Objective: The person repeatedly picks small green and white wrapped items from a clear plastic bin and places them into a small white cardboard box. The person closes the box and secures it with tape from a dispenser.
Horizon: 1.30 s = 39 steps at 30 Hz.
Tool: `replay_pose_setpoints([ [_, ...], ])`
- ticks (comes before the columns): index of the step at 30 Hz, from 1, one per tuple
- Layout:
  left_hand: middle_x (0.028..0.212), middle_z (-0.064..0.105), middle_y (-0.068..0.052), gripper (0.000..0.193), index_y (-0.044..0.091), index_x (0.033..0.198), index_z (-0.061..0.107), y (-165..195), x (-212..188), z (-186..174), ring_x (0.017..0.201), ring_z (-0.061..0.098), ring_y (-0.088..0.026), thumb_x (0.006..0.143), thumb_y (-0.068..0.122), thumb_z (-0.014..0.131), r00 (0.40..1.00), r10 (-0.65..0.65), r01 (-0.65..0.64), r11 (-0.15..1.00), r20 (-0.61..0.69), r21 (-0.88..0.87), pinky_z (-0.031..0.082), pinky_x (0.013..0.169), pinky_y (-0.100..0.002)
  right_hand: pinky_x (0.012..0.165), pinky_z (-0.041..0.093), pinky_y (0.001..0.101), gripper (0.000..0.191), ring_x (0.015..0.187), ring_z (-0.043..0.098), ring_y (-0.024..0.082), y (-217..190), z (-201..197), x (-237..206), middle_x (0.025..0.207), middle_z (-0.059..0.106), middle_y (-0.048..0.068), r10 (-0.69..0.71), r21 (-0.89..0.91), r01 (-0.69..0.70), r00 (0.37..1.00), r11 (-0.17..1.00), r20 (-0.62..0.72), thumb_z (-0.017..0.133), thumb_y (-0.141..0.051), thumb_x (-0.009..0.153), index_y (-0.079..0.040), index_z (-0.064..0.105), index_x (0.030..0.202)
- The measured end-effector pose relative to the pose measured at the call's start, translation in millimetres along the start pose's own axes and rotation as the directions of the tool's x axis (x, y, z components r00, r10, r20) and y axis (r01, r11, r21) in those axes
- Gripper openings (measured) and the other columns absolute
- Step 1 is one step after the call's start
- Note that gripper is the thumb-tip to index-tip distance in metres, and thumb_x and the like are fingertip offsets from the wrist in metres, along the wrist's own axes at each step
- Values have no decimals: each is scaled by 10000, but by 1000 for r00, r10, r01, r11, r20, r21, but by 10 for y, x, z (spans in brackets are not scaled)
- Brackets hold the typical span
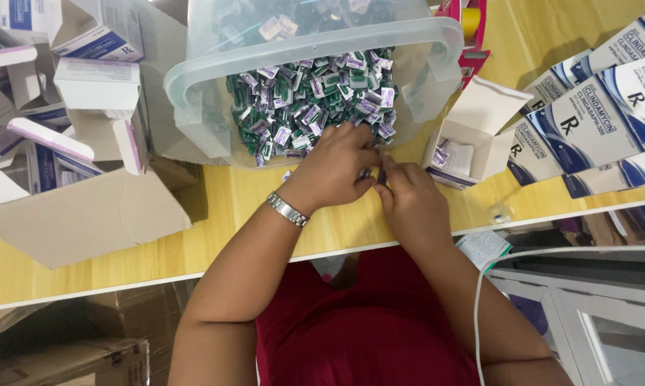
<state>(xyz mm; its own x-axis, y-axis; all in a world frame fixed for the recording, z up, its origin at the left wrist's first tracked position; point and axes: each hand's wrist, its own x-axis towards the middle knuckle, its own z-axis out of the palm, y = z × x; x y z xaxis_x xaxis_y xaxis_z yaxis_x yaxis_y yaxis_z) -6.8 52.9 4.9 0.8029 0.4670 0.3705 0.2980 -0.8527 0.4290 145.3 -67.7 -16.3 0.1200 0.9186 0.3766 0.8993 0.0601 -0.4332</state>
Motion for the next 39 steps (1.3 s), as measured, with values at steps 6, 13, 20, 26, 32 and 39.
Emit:
replay_pose_setpoints([
  [6,964,597,-59,194,160,912,793,-74,-1,-154,984,565,-273,721,135,768,996,8,-12,999,-90,-38,436,862,-410,827,532,448,361,977,647,353,13,-45,-21,1049,659,145,-37,63,37,999,997,0,738,-108,870,-34,668,1217],
  [13,904,660,-94,199,117,963,787,-59,-9,-301,885,666,-320,766,139,776,999,-47,47,999,0,-6,532,764,-451,819,531,457,326,910,668,340,113,-89,-68,975,699,144,16,145,-23,999,989,48,697,-95,916,-42,661,1236],
  [20,924,697,-95,336,102,1019,782,-6,-22,-315,908,675,-329,686,144,792,993,-3,14,996,117,-91,550,771,-446,802,540,438,294,881,675,318,199,-80,-89,926,703,107,-81,175,83,997,981,-17,720,-103,922,-59,686,1211],
  [26,987,708,-69,380,107,1043,781,15,-36,-289,971,633,-315,663,114,781,995,26,-20,997,97,-70,534,833,-429,811,544,408,302,887,689,283,171,-336,-132,957,724,102,-109,165,128,987,978,-120,744,-73,923,-48,682,1218],
  [32,1034,664,-82,354,127,989,789,54,-39,-359,969,579,-306,635,132,814,999,21,-21,1000,31,-23,491,865,-418,840,530,417,260,914,669,297,230,-846,128,1007,716,111,-24,-70,6,964,998,-265,779,-39,999,-14,705,1248],
  [39,932,640,-111,346,152,925,818,-79,-75,-491,949,602,-334,683,-40,663,996,-54,59,997,-77,57,512,868,-435,942,535,453,408,1065,642,366,162,-869,183,1142,666,166,-185,-226,124,944,966,-274,673,130,872,-33,726,1242],
])
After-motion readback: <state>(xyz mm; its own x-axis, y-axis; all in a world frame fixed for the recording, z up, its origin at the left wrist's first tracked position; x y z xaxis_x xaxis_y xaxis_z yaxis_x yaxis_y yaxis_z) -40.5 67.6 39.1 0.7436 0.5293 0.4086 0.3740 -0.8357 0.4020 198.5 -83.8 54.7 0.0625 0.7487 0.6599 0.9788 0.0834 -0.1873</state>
